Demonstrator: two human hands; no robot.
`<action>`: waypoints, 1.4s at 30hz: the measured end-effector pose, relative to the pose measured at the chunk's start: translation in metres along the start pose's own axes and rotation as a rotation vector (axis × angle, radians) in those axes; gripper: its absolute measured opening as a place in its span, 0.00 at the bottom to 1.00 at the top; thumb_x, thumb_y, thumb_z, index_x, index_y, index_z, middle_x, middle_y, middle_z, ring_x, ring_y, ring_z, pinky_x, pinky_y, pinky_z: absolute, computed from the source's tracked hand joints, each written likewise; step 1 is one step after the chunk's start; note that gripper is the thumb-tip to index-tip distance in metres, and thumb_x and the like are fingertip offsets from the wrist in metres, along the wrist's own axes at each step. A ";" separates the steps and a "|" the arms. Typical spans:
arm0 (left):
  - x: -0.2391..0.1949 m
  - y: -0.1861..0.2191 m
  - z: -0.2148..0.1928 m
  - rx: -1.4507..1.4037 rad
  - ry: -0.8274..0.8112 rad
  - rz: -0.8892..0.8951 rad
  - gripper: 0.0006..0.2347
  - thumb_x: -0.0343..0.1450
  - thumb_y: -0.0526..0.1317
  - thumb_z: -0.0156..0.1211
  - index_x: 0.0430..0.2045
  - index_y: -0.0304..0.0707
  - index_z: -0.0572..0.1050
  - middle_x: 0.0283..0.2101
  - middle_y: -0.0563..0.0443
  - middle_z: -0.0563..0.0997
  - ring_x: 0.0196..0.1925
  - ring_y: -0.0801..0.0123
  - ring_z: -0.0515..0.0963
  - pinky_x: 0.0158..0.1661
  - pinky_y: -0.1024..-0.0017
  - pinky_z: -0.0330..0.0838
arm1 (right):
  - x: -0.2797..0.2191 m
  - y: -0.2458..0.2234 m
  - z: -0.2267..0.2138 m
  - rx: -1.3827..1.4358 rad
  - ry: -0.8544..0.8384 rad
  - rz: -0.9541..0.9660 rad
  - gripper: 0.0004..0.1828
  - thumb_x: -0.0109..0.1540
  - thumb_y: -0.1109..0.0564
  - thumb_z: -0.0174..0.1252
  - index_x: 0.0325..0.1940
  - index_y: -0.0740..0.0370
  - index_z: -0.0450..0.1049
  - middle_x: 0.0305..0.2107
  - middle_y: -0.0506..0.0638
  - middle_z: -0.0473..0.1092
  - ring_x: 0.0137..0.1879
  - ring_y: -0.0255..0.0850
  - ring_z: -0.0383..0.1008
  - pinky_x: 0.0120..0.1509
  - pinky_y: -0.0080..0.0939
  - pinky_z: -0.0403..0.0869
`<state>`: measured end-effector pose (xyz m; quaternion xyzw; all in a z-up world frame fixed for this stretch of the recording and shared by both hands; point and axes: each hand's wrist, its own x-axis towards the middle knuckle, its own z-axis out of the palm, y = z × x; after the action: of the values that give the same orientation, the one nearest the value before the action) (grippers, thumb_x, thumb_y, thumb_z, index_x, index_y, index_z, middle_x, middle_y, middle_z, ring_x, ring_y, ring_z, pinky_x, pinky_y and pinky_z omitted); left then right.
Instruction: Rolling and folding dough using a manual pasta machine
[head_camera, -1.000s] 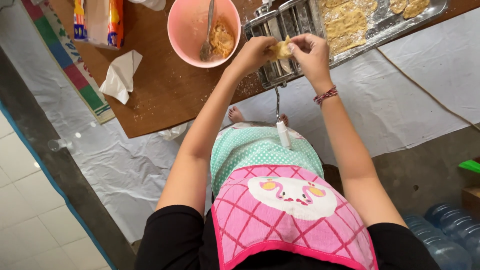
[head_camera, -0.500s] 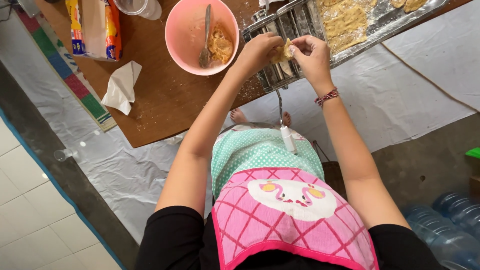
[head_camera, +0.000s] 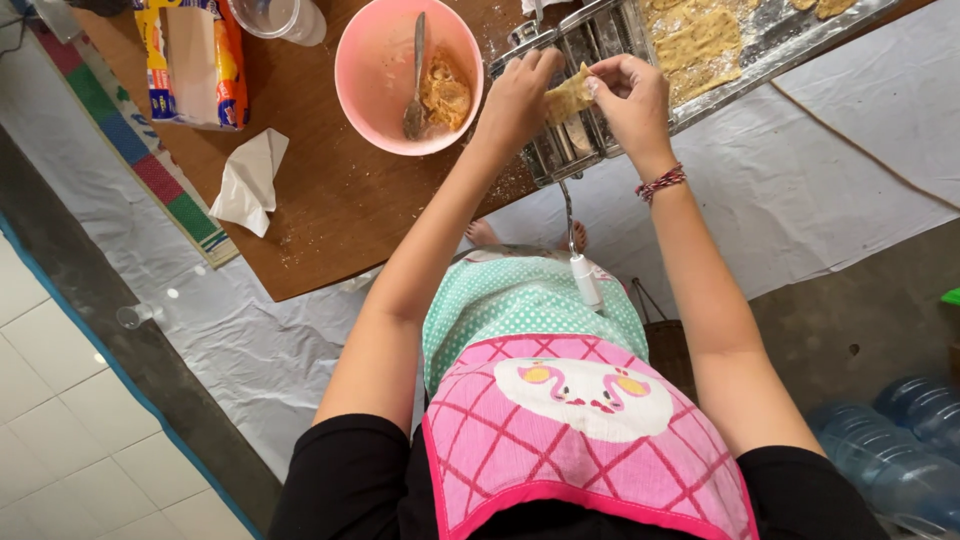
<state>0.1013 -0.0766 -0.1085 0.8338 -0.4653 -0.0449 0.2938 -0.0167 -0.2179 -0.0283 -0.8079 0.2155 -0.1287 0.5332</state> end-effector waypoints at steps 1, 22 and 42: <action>-0.002 0.002 -0.001 0.000 0.000 0.002 0.19 0.61 0.22 0.64 0.41 0.42 0.67 0.39 0.49 0.77 0.34 0.65 0.75 0.30 0.74 0.76 | 0.002 0.000 -0.001 0.000 0.002 0.000 0.04 0.64 0.68 0.63 0.43 0.66 0.79 0.34 0.54 0.78 0.39 0.36 0.80 0.42 0.32 0.85; -0.103 0.000 0.042 -1.338 0.072 -1.206 0.12 0.75 0.51 0.47 0.34 0.43 0.70 0.26 0.55 0.73 0.28 0.76 0.71 0.27 0.82 0.67 | -0.122 -0.090 -0.046 -0.408 -0.444 0.433 0.30 0.70 0.45 0.48 0.56 0.80 0.73 0.46 0.79 0.73 0.56 0.72 0.74 0.61 0.67 0.70; -0.093 -0.057 0.136 -1.963 0.175 -1.246 0.18 0.69 0.49 0.64 0.46 0.35 0.80 0.55 0.39 0.79 0.58 0.47 0.77 0.58 0.48 0.74 | -0.161 0.194 0.049 -0.463 0.109 0.691 0.21 0.71 0.43 0.53 0.54 0.63 0.72 0.43 0.73 0.74 0.53 0.72 0.74 0.56 0.71 0.71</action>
<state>0.0447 -0.0408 -0.2693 0.3327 0.2812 -0.4643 0.7711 -0.1768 -0.1659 -0.2221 -0.7786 0.5250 0.0667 0.3373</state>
